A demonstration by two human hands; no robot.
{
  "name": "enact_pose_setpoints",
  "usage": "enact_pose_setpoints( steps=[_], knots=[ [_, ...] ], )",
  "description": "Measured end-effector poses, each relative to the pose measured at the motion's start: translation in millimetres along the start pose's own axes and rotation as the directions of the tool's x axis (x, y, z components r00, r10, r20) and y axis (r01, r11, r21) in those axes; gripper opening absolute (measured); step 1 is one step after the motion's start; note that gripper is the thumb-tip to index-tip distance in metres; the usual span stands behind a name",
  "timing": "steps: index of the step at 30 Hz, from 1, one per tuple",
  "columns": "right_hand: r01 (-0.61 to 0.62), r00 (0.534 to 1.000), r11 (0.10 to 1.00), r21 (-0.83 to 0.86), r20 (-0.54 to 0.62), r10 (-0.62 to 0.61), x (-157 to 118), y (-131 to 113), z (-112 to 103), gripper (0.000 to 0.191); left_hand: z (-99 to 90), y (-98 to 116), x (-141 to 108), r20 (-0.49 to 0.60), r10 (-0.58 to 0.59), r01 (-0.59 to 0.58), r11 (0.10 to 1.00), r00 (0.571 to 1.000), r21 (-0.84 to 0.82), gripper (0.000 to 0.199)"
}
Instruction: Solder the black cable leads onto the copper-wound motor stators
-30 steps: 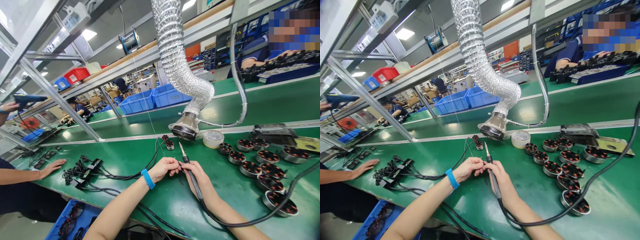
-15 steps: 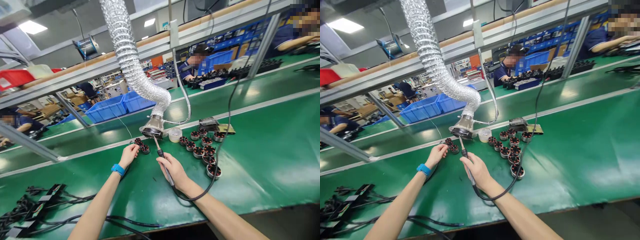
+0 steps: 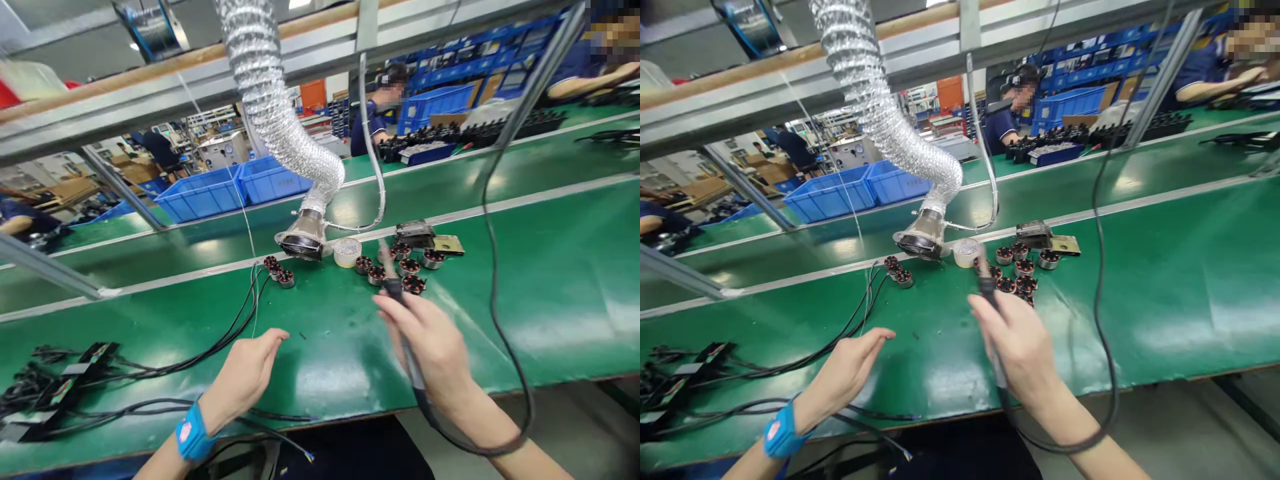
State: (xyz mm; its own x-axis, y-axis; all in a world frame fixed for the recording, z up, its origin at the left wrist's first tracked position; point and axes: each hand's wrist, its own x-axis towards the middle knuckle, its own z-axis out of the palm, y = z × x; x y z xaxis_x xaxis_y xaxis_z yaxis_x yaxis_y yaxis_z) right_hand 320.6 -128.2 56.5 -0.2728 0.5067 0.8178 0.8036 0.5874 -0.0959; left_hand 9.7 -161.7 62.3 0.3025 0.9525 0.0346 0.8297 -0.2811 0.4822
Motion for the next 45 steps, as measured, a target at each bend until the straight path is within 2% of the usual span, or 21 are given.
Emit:
enact_pose_setpoints(
  steps=[2, 4, 8, 10, 13, 15, 18, 20, 23, 27, 32, 35, 37, 38, 42, 45],
  knots=[
    [-0.142, 0.983, 0.987, -0.081, -0.132, 0.131, -28.1, 15.7, -2.6, 0.034, 4.4, -2.5, -18.4, 0.104, 0.005, -0.007, 1.000, 0.995, 0.026, 0.036],
    [-0.262, 0.955, 0.950, -0.167, -0.185, 0.231, -52.7, 28.2, -1.4, 0.045, 7.5, -6.5, -34.1, 0.156, 0.015, -0.020, 0.999, 0.988, 0.033, 0.035],
    [-0.435, 0.900, 0.876, -0.208, -0.114, 0.420, -74.2, 39.3, 3.7, 0.056, 9.5, -13.2, -54.1, 0.239, 0.061, -0.088, 0.991, 0.969, 0.102, 0.031],
    [-0.460, 0.888, 0.873, -0.164, -0.066, 0.455, -73.1, 40.9, 6.1, 0.058, 8.9, -16.1, -58.1, 0.290, 0.085, -0.131, 0.981, 0.953, 0.143, 0.030],
    [-0.461, 0.887, 0.880, -0.117, -0.030, 0.461, -68.0, 43.2, 11.0, 0.052, 7.3, -21.8, -60.2, 0.351, 0.121, -0.201, 0.959, 0.928, 0.200, 0.045],
    [-0.453, 0.892, 0.886, -0.097, -0.054, 0.450, -66.3, 43.6, 14.5, 0.046, 6.2, -25.5, -61.0, 0.366, 0.138, -0.228, 0.949, 0.920, 0.216, 0.034],
    [-0.472, 0.881, 0.876, -0.094, -0.094, 0.464, -66.8, 39.6, 16.6, 0.043, 5.0, -29.3, -61.0, 0.328, 0.155, -0.221, 0.960, 0.932, 0.173, 0.022],
    [-0.481, 0.876, 0.868, -0.121, -0.106, 0.471, -67.9, 34.7, 15.4, 0.044, 4.4, -32.0, -57.8, 0.246, 0.126, -0.163, 0.978, 0.961, 0.133, 0.022],
    [-0.458, 0.888, 0.878, -0.139, -0.125, 0.443, -69.5, 28.1, 13.6, 0.046, 6.2, -37.5, -42.8, 0.167, 0.089, -0.096, 0.995, 0.982, 0.037, 0.029],
    [-0.397, 0.914, 0.916, -0.053, -0.110, 0.389, -71.5, 18.9, 16.9, 0.051, 19.4, -39.1, 2.2, 0.187, 0.177, -0.167, 0.984, 0.966, -0.067, 0.029],
    [-0.363, 0.929, 0.922, 0.136, -0.025, 0.370, -70.6, -5.2, 25.0, 0.051, 35.0, -23.2, 71.4, 0.123, 0.283, -0.298, 0.946, 0.951, 0.129, 0.026],
    [-0.356, 0.933, 0.907, 0.227, 0.031, 0.358, -71.6, -13.5, 26.4, 0.047, 27.6, -14.4, 83.5, 0.014, 0.282, -0.280, 0.945, 0.959, 0.166, 0.031],
    [-0.354, 0.934, 0.894, 0.274, 0.055, 0.353, -74.9, -12.2, 26.0, 0.048, 18.1, -12.2, 71.5, 0.005, 0.269, -0.268, 0.958, 0.963, 0.105, 0.032],
    [-0.358, 0.933, 0.888, 0.290, 0.069, 0.354, -77.2, -10.1, 25.8, 0.048, 13.5, -12.0, 60.8, 0.035, 0.266, -0.268, 0.961, 0.963, 0.068, 0.033],
    [-0.396, 0.918, 0.862, 0.316, 0.119, 0.378, -81.9, -3.9, 28.9, 0.041, 4.6, -15.2, 7.9, 0.259, 0.251, -0.260, 0.966, 0.933, 0.001, 0.033],
    [-0.401, 0.916, 0.835, 0.377, 0.175, 0.361, -71.6, -9.6, 38.6, 0.036, 8.4, -18.9, -16.5, 0.351, 0.201, -0.216, 0.976, 0.915, 0.004, 0.029]
  ],
)
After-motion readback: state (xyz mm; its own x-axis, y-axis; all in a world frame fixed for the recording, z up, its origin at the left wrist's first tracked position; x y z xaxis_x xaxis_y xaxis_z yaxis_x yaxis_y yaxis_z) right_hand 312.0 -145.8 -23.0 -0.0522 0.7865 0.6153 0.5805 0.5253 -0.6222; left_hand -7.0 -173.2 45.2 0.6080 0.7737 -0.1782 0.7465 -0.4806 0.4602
